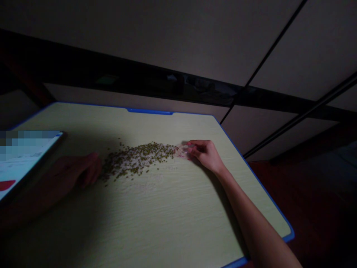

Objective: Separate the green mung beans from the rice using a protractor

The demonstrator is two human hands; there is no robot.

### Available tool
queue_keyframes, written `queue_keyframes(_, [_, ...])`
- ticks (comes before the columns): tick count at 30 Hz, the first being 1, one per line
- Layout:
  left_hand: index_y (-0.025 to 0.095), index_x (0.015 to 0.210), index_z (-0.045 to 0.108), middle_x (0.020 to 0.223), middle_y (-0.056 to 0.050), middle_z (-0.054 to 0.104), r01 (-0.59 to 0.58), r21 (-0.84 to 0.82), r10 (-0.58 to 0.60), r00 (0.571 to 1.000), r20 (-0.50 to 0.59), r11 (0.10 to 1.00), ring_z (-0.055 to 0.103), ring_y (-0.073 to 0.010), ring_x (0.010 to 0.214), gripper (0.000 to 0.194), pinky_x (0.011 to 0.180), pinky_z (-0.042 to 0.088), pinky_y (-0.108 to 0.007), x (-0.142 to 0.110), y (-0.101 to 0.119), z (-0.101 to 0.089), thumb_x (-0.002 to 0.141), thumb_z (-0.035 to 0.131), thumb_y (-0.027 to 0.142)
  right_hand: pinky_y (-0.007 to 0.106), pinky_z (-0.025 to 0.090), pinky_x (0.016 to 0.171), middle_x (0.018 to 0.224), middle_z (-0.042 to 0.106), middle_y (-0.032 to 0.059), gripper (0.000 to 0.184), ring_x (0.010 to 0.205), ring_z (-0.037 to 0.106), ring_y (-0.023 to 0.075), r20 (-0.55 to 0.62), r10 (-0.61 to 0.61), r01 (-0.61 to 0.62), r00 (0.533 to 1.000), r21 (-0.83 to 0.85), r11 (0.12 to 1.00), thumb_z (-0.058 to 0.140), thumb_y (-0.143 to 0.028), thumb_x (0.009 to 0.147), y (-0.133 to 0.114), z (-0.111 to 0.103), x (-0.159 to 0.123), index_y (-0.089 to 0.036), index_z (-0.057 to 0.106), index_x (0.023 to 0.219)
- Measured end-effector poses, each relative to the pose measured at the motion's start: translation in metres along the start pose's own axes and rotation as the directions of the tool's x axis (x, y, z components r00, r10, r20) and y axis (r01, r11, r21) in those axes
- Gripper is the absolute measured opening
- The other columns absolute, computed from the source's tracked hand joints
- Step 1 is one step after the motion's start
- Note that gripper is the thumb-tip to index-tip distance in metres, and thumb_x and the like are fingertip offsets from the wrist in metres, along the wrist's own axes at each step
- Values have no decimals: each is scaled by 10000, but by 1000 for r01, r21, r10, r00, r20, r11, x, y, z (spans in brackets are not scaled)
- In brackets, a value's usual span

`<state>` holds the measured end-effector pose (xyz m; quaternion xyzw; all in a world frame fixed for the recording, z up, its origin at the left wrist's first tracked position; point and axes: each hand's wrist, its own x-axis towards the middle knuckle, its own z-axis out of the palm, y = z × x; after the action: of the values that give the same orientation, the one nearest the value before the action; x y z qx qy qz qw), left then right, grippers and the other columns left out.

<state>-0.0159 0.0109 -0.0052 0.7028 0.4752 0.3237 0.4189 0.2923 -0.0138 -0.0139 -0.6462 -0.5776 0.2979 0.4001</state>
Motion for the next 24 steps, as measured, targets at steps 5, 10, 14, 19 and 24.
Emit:
queue_keyframes(5, [213, 335, 373, 364, 33, 415, 16, 1, -16, 1000, -11, 1000, 416, -96, 370, 480, 446, 342, -239, 0, 2, 1, 758, 370, 440, 230, 270, 425, 532, 528, 6, 354, 450, 356, 76, 60, -8, 9, 998, -13, 1000, 606, -299, 679, 3, -5, 0, -58, 676, 930])
queue_keyframes(10, [209, 343, 384, 385, 26, 441, 11, -8, -11, 1000, 17, 1000, 442, -103, 396, 504, 464, 354, -240, 1, -4, 1, 782, 359, 456, 225, 231, 403, 512, 456, -24, 364, 424, 320, 61, 97, 9, -12, 995, 25, 1000, 597, -294, 694, 5, -6, -1, -51, 659, 958])
queue_keyframes(14, [206, 356, 393, 388, 31, 440, -8, -17, 9, 1000, 20, 1000, 438, -98, 396, 500, 467, 354, -234, 1, -8, -1, 788, 364, 456, 231, 223, 402, 495, 441, -33, 363, 418, 308, 63, 103, 21, -24, 994, 30, 999, 602, -295, 693, 6, -5, -1, -58, 660, 963])
queue_keyframes(19, [209, 327, 382, 376, 22, 441, -11, -6, 11, 1000, 19, 1000, 441, -101, 392, 518, 470, 356, -239, 1, -7, 0, 782, 354, 456, 227, 221, 395, 475, 426, -39, 343, 416, 308, 65, 113, 19, -21, 993, 19, 1000, 606, -294, 692, 4, -5, -2, -72, 669, 946])
queue_keyframes(24, [209, 337, 385, 375, 27, 430, 2, -22, -2, 1000, 15, 1000, 442, -103, 394, 502, 466, 354, -239, 1, -4, 1, 782, 366, 442, 217, 221, 385, 486, 425, -31, 339, 420, 315, 63, 133, -3, 5, 991, -11, 1000, 595, -303, 710, 4, -4, -3, -73, 674, 946])
